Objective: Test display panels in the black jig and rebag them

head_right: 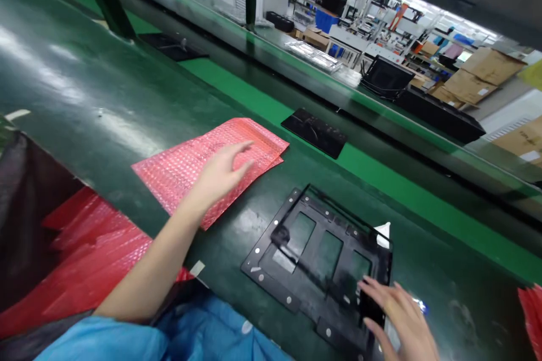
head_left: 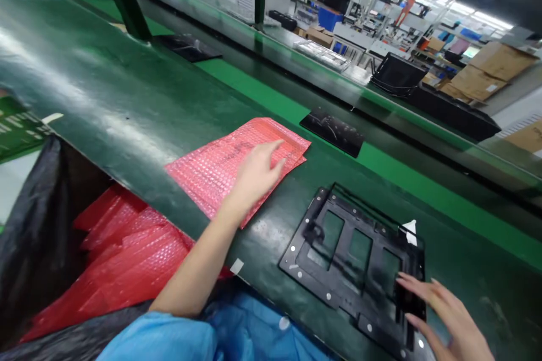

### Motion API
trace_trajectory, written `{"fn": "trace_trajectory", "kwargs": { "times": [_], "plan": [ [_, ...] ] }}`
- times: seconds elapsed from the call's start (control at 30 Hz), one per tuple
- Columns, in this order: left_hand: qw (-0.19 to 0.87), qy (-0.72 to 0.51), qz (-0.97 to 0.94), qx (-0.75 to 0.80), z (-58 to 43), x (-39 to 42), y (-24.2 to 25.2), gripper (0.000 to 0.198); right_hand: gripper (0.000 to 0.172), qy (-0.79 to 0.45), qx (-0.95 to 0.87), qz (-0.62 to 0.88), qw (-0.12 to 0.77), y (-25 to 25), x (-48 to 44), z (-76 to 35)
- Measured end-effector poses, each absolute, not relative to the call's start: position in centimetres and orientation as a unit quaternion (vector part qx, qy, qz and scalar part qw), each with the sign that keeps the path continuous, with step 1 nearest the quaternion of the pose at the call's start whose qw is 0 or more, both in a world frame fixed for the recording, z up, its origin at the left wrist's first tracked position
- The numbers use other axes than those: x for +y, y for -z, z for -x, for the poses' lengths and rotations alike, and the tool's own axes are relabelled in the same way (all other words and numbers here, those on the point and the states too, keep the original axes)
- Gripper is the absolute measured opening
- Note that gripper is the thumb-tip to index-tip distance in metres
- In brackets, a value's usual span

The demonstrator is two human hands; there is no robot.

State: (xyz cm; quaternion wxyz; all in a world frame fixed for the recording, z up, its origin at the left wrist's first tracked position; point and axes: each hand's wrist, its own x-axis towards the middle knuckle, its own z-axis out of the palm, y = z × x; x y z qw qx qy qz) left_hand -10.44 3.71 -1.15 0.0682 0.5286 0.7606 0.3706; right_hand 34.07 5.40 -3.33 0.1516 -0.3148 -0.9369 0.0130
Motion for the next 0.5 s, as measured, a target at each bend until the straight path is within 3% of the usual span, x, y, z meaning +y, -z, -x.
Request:
{"fn": "trace_trajectory", "kwargs": {
  "times": [0.13,0.4,0.5],
  "plan": [
    [0.008,-0.26,-0.48,0.838,14.3,1.9,3.4,0.048,0.041,0.04,-0.964,0.242,0.103,4.6,2.8,-35.0],
    [-0.016,-0.25,-0.48,0.841,16.0,0.5,5.0,0.004,0.039,0.052,-0.965,0.242,0.089,4.2,2.8,-33.9],
    [-0.025,-0.256,-0.47,0.844,16.2,-1.2,5.4,0.008,0.034,0.046,-0.962,0.241,0.124,3.7,2.9,-33.2]
  ]
}}
